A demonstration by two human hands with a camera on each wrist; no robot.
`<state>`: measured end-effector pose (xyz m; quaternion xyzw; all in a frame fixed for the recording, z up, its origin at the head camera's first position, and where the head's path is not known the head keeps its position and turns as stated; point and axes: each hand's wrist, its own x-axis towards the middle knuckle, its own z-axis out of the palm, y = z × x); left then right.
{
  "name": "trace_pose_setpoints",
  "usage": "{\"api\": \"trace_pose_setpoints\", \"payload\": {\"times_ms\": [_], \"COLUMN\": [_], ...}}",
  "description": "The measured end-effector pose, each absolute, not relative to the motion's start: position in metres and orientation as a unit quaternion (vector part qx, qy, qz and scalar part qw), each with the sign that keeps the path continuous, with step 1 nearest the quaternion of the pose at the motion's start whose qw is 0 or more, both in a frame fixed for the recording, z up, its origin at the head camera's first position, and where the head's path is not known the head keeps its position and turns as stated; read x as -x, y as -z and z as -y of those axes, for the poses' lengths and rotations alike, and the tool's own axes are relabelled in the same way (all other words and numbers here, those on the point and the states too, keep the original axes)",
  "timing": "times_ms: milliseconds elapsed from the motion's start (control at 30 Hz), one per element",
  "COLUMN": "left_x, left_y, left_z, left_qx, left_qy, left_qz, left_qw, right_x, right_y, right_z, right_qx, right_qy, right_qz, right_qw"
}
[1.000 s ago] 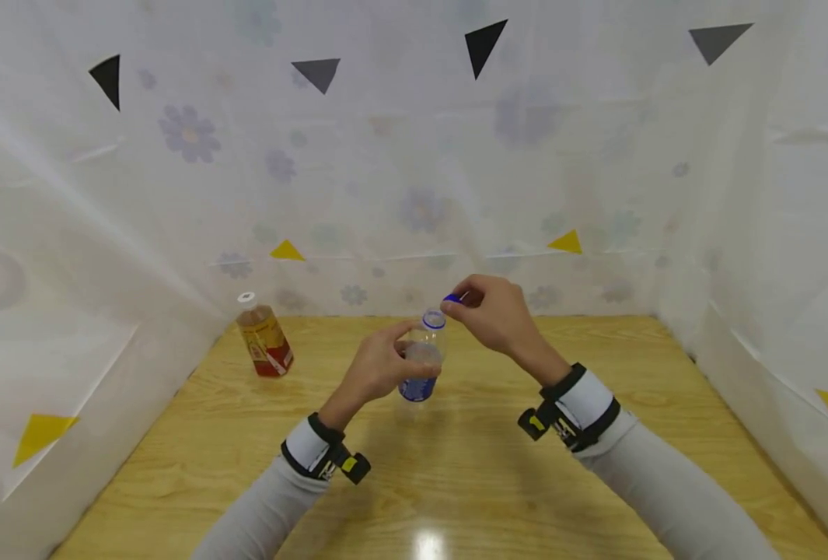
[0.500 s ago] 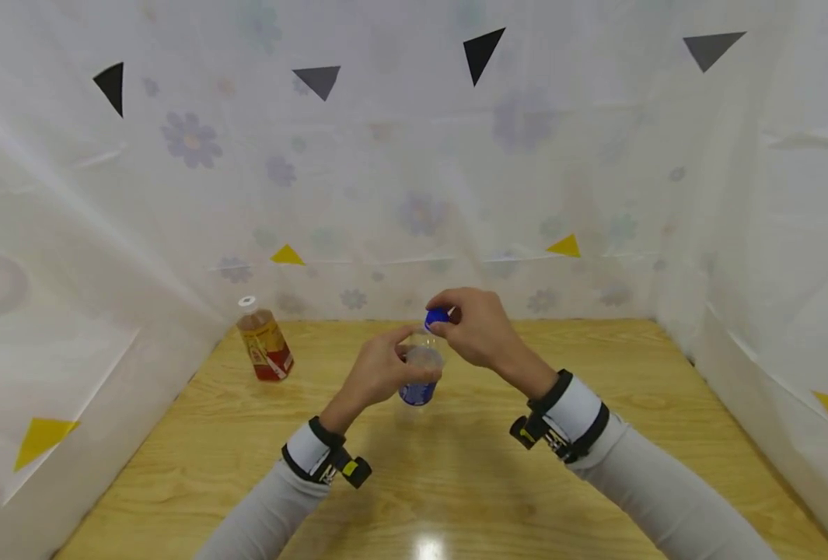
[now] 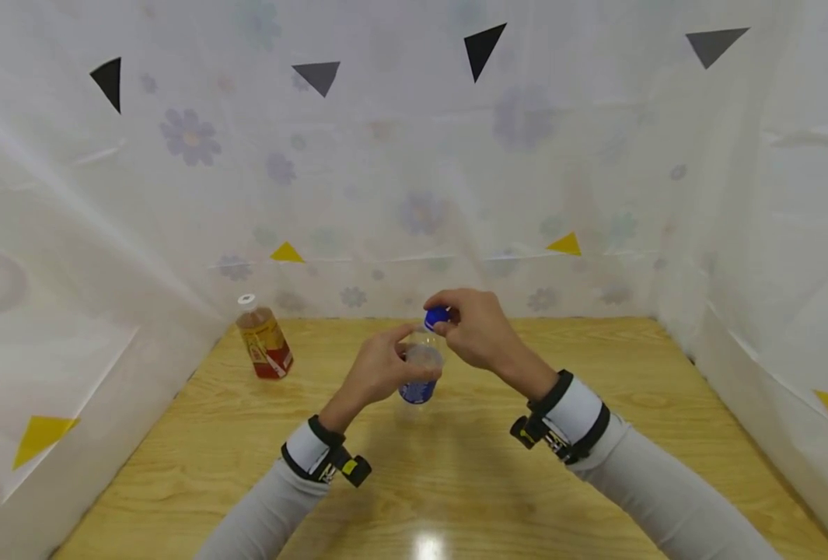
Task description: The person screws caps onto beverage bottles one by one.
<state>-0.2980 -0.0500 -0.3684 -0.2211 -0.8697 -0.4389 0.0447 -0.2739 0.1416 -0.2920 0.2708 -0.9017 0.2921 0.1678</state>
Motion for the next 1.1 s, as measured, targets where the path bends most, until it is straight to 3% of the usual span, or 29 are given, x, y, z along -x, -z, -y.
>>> {"api": "trace_pose_setpoints", "payload": {"times_ms": [1100], "left_x": [0.294], "left_y": [0.367], "left_z": [0.053], "left_qx": [0.218], "left_qy": [0.431], "left_qz": [0.875], "left_qw": [0.042], "right_x": [0.277], "right_y": [0.306], "right_z": [-0.137], "right_qx": [-0.262], "right_qy": [-0.295], "right_qz": [0.884], "right_qw": [0.252]}}
